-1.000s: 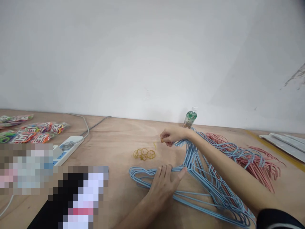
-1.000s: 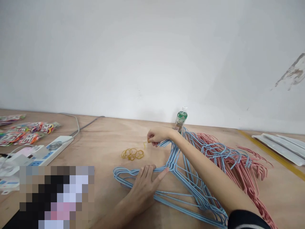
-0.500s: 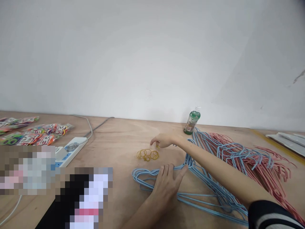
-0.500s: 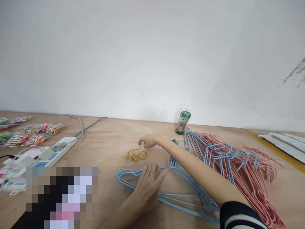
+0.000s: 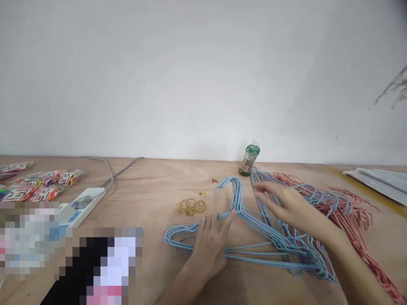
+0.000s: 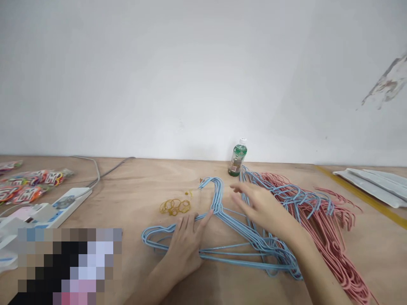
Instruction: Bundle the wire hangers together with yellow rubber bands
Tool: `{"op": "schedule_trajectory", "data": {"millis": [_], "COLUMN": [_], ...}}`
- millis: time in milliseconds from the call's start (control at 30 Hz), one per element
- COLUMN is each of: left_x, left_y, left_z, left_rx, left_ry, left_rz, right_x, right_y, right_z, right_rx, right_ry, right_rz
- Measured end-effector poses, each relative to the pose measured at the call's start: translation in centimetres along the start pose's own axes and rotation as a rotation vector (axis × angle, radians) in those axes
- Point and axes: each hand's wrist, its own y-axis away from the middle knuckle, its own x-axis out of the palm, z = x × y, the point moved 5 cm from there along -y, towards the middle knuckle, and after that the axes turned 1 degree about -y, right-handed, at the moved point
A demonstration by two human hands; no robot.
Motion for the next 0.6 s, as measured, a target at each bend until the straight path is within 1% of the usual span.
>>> {"op": "schedule_trajectory", "data": {"millis": [67,133,200,233,300,367,433,533,600], "left_x": [-0.2,-0.3,-0.4,-0.4,-0.5,-0.6,-0.7,-0.8,-0.9], "left_y": [-0.3,-0.5,-0.6,-0.6,-0.5,-0.5,-0.4,-0.4,-0.4], "left_z": [0.7,1.4,1.9,2.1,2.2,2.2,2.1,1.7,1.5], "left_rx": [-0.015,-0.03,-0.039,-0.039,-0.037,-0.042,-0.043,-0.022,-0.01], "left_ry": [-0.039,-0.069,-0.082,-0.084,-0.082,-0.08,-0.087,-0.124,-0.157], "left_rz": [-0.041,-0.085,-0.119,-0.13,-0.149,-0.162,-0.171,-0.186,-0.207], "right_x": [3.0,5.9,7.9,8.7,10.1,10.9,11.2,11.0,10.5], "right_y": [2.1,3.3,3.5,3.4,3.1,2.9,2.9,3.5,3.8], "right_z": [-1.9,-2.6,-2.6,-2.5,-2.1,-1.9,-1.9,-2.3,-2.3], "right_rx": [0.046,0.038,0.031,0.051,0.089,0.119,0.144,0.182,0.188], "right_ry": [0.04,0.074,0.2,0.293,0.436,0.499,0.495,0.475,0.47], "right_rz": [0.172,0.214,0.083,0.022,-0.041,-0.045,-0.015,0.037,0.021]}}
